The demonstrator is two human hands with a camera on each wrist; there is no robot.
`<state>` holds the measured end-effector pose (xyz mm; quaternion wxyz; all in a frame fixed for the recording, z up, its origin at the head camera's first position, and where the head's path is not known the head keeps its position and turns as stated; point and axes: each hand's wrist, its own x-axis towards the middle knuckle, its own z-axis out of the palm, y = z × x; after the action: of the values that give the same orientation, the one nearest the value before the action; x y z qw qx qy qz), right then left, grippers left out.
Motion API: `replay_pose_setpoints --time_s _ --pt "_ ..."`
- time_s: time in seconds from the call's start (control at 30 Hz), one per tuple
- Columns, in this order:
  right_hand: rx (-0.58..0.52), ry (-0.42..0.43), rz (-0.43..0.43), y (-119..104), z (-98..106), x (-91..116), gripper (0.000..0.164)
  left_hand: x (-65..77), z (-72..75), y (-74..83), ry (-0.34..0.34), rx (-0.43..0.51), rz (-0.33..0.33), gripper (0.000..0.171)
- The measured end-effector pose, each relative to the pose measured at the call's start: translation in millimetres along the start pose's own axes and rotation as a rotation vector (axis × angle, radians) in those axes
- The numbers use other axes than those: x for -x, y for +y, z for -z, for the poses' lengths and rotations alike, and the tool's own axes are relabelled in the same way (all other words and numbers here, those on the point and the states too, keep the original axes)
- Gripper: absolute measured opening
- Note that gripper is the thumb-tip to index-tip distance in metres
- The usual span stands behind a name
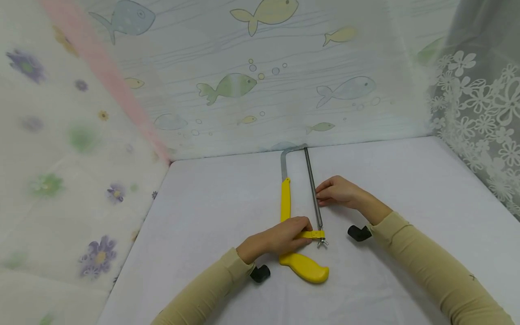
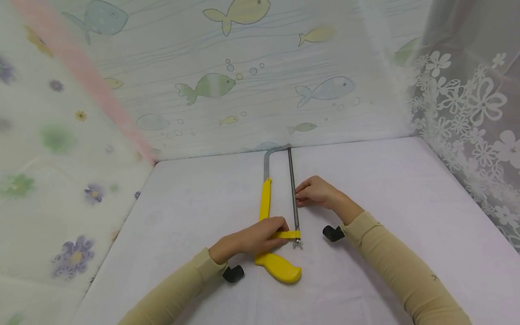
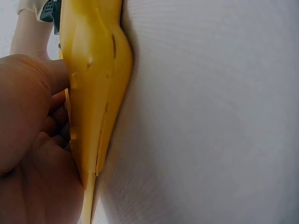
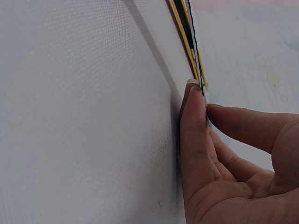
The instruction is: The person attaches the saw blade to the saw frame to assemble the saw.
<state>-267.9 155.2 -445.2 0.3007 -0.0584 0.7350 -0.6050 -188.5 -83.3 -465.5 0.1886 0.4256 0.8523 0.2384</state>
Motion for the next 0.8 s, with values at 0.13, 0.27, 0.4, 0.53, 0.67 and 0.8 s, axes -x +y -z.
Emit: replay_pose_setpoints --time_s 0.13,0.27,0.4,0.53,0.67,0.8 --pt "0.003 0.005 0.000 0.2 0.6 -0.9 0.040 -0.3 0.1 -0.1 0.000 0.005 0.004 0.018" --pt "0.009 0.008 0.000 0.7 0.9 -2.0 0.039 -0.5 -0.2 -0.5 -0.001 0.004 0.006 0.018" --pt "0.031 0.020 0.003 0.2 -0.2 -2.1 0.038 -0.8 -0.4 -1.0 -0.001 0.006 0.006 0.018" --pt "0.064 0.033 0.012 -0.2 -1.4 -1.4 0.036 -1.1 -0.6 -0.9 0.001 0.007 0.002 0.017" --pt "0.085 0.031 0.017 0.5 -1.9 -0.9 0.035 -0.8 -0.3 -0.2 0.001 0.011 0.002 0.017" --pt "0.090 0.026 0.018 0.3 -2.3 -0.4 0.036 -0.7 0.5 -0.2 0.000 0.016 0.006 0.018"
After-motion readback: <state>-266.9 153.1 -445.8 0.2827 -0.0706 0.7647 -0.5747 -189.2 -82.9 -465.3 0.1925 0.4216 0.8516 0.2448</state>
